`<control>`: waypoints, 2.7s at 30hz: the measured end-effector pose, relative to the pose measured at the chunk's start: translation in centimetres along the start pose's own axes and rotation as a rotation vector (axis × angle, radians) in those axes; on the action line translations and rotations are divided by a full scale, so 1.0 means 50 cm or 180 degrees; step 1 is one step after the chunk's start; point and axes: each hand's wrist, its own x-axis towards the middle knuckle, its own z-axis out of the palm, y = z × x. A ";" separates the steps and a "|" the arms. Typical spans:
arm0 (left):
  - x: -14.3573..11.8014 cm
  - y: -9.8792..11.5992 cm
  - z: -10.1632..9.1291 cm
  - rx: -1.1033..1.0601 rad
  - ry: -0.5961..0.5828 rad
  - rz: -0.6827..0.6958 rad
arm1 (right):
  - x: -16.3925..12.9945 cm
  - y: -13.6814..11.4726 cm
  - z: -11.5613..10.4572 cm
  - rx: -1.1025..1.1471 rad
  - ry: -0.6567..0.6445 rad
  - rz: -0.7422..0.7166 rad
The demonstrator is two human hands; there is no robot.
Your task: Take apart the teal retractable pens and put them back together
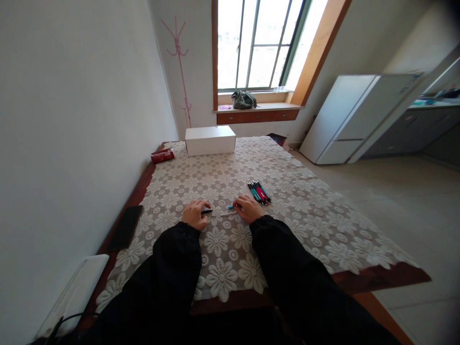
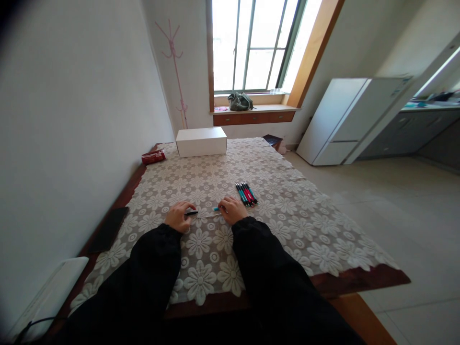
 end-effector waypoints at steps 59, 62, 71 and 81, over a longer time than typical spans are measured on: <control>-0.004 0.005 0.006 -0.0138 -0.0233 0.0341 | -0.004 0.045 0.012 -0.0135 -0.0105 0.0526; -0.003 0.005 0.006 -0.0149 -0.0249 0.0345 | -0.003 0.047 0.012 -0.0111 -0.0174 0.0497; -0.004 0.002 0.009 -0.0142 -0.0229 0.0376 | -0.002 0.042 0.008 -0.0075 -0.0276 0.0397; -0.002 0.003 0.007 -0.0167 -0.0251 0.0335 | -0.003 0.041 0.008 -0.0093 -0.0232 0.0369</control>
